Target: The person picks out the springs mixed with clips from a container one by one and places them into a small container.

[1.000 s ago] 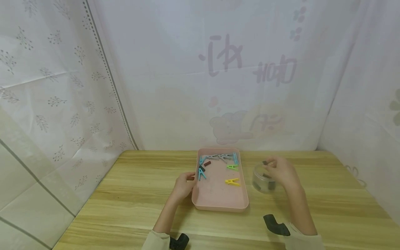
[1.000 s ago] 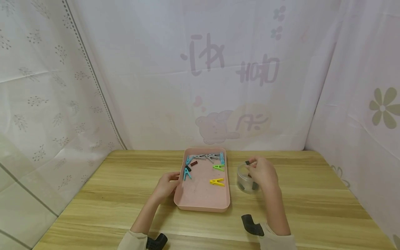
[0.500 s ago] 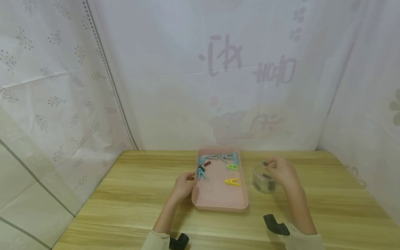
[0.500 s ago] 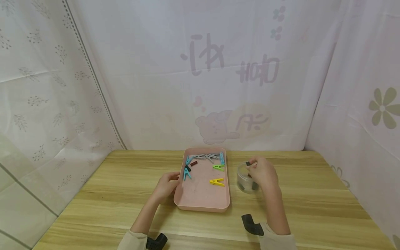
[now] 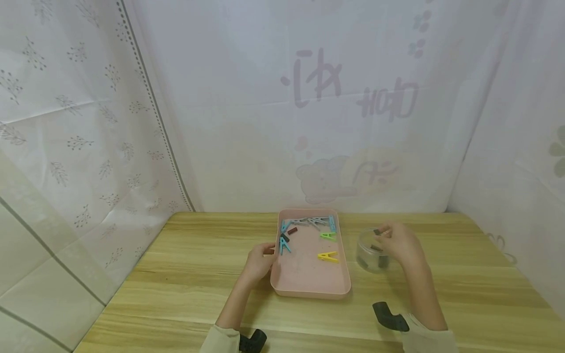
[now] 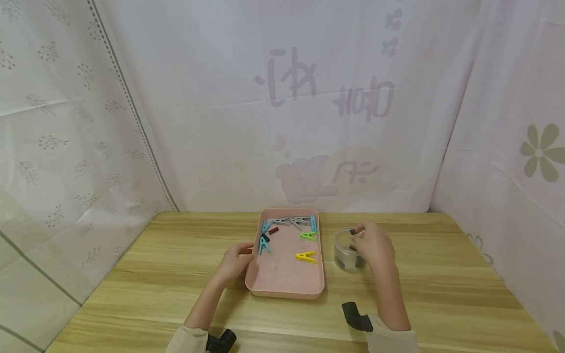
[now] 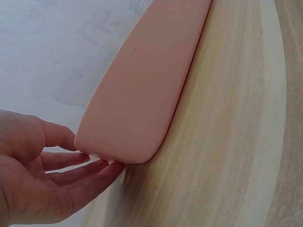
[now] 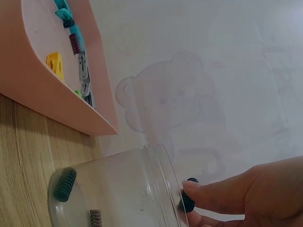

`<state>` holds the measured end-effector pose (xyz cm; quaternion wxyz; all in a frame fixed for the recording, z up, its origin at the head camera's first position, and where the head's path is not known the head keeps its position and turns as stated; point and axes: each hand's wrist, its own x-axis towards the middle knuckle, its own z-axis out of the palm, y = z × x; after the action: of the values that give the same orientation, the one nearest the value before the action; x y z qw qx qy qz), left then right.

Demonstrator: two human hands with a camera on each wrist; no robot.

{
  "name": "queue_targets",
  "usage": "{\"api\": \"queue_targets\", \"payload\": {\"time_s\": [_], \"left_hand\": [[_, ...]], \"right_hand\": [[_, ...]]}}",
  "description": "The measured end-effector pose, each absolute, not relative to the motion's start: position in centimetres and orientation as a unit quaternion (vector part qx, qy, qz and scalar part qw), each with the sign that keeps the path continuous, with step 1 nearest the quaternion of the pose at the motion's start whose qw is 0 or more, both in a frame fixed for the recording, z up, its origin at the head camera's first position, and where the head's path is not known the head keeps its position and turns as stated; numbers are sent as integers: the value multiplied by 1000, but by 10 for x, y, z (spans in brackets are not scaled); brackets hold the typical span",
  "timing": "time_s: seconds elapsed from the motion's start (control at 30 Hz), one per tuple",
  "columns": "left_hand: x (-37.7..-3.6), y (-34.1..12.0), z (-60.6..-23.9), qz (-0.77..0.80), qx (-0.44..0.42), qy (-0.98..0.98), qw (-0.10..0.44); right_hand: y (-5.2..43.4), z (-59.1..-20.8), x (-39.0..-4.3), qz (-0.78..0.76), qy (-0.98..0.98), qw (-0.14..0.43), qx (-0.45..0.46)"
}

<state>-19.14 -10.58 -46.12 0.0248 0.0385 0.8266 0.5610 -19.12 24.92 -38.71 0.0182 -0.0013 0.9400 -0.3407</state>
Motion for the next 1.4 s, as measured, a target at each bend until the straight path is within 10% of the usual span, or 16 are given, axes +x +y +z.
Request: {"api": "queue_targets", "payload": {"time_s": [1.4], "left_hand": [[-193, -106, -463, 563, 42, 825, 22]], "right_hand": [[254, -389, -191, -304, 952, 16, -4]]}}
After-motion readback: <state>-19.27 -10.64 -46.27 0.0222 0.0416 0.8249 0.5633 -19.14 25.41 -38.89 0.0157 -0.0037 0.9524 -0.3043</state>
